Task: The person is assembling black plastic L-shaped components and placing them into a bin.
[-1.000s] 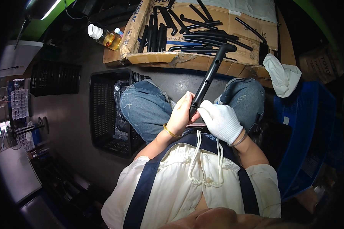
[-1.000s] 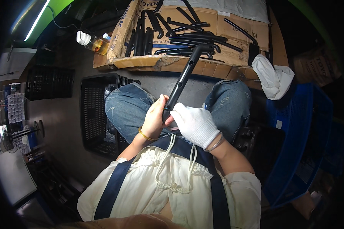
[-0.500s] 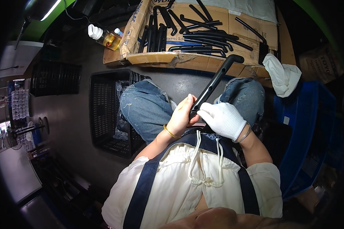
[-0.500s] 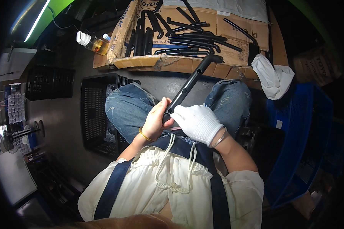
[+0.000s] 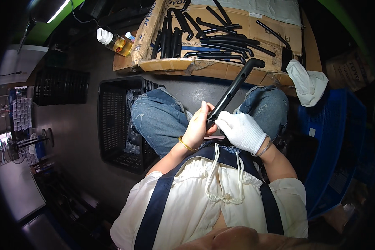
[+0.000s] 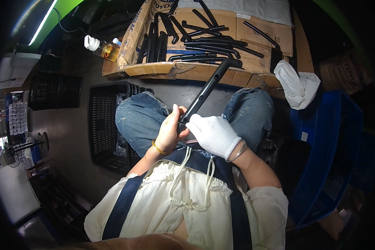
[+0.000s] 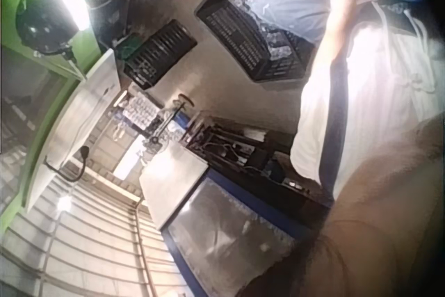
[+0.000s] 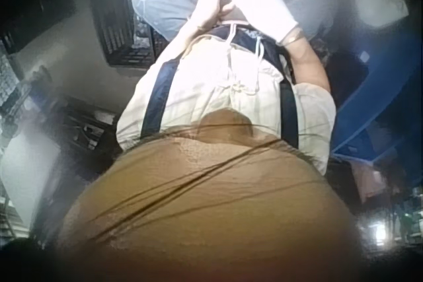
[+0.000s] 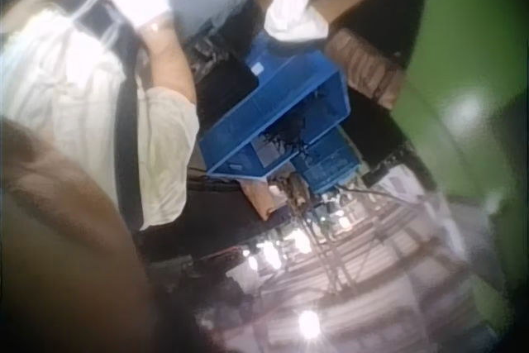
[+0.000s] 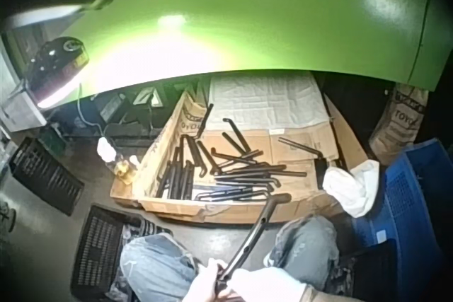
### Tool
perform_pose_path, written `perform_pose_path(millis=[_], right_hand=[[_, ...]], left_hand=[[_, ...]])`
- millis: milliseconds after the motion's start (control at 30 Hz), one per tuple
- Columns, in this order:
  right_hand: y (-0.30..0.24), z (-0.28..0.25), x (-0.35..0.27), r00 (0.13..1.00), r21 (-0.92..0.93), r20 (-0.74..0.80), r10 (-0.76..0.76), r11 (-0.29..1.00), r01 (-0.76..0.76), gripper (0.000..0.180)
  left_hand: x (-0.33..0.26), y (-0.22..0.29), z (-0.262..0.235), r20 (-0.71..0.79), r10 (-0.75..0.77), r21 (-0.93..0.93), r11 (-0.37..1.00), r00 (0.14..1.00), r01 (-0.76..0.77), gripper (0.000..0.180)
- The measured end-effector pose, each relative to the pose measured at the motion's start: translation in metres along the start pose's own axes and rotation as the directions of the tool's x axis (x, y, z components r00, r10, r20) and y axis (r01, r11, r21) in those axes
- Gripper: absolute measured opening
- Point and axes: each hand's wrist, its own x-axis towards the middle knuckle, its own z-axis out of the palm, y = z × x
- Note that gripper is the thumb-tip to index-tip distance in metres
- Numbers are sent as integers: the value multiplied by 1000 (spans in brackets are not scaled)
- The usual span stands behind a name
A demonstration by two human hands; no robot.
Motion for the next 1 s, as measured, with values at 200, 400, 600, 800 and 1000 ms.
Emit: perform_pose_path(millis=[200, 400, 600, 800, 1000], right_hand=[[-3, -2, 1, 997, 55, 23, 74, 996, -75, 20], [-2, -12, 3, 990, -3, 114, 78, 997, -79, 18], [2, -14, 1, 991, 31, 119, 69, 997, -73, 17], [9, -5, 2, 996, 126, 72, 48, 990, -57, 17], [5, -9, -2, 995, 54, 78, 63, 996, -68, 18]], left_hand=[[1, -2, 2, -35, 78, 53, 996, 996, -76, 51], [-2, -1, -2, 27, -13, -2, 1000, 1000, 13, 50], [-1, -2, -3, 55, -53, -61, 997, 997, 56, 48], [3, -4, -8, 160, -50, -135, 988, 986, 72, 50], [3, -4, -2, 94, -29, -66, 997, 995, 35, 50]])
